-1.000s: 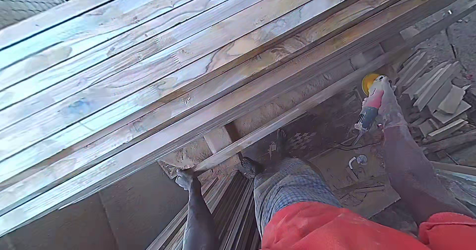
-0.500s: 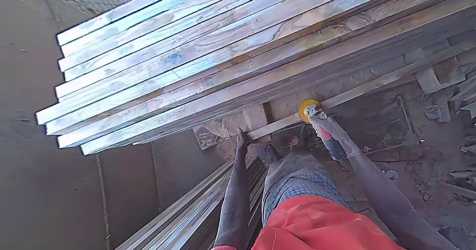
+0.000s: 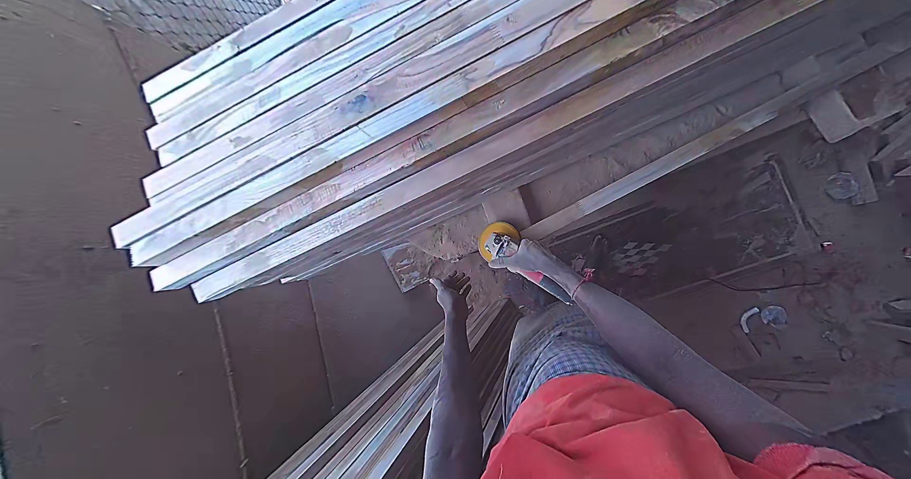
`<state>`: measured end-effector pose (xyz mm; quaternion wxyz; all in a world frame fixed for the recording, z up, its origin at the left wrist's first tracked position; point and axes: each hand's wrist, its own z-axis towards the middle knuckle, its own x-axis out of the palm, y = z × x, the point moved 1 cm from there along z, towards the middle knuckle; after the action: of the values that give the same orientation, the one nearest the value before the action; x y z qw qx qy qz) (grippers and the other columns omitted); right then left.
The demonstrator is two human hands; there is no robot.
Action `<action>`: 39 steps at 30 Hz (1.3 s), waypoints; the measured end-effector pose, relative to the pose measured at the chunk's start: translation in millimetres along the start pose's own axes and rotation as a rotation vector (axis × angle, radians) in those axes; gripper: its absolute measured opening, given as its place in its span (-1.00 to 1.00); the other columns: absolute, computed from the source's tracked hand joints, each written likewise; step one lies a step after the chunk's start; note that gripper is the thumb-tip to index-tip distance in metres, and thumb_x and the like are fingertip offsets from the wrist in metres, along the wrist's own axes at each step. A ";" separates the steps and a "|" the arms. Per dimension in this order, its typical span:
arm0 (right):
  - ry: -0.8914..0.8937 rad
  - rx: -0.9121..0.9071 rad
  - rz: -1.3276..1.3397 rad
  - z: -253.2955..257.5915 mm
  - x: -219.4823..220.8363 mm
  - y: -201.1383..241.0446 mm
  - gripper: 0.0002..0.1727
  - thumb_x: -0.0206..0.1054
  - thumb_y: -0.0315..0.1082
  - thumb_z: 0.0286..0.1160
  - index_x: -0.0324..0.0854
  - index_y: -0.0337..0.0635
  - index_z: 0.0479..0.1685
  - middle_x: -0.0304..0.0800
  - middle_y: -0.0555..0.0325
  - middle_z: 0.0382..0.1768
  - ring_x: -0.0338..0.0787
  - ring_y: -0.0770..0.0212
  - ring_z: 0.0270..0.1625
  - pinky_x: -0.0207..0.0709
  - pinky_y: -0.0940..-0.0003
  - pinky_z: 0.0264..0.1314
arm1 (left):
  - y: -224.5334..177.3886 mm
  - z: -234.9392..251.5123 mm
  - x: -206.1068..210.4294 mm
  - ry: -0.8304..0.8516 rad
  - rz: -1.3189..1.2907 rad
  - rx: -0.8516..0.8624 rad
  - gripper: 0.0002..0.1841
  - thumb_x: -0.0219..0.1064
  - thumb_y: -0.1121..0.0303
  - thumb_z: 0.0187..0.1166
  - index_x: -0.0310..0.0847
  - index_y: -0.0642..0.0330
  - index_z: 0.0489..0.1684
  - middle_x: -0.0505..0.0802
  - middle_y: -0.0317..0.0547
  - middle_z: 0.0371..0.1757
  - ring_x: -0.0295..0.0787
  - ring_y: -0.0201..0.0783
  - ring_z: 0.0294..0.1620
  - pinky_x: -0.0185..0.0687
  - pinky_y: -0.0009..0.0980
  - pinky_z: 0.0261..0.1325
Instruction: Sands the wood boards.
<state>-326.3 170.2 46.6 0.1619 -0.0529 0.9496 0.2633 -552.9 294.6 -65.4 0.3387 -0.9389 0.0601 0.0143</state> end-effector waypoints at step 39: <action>-0.787 0.260 1.122 -105.4 -580.8 -487.2 -0.19 0.36 0.56 0.22 0.73 0.01 0.10 0.78 0.13 -0.28 0.79 0.19 -0.36 0.75 0.17 -0.31 | 92.1 -208.1 561.8 0.340 1.673 0.754 -0.27 -0.32 -0.14 0.85 0.83 0.12 0.17 0.89 0.12 0.21 0.76 0.14 0.39 0.47 0.27 0.44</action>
<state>281.8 -292.4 91.3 0.3384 0.5647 0.7280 0.1910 -9.5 33.6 -1.5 0.4874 -0.4079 0.7661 0.0954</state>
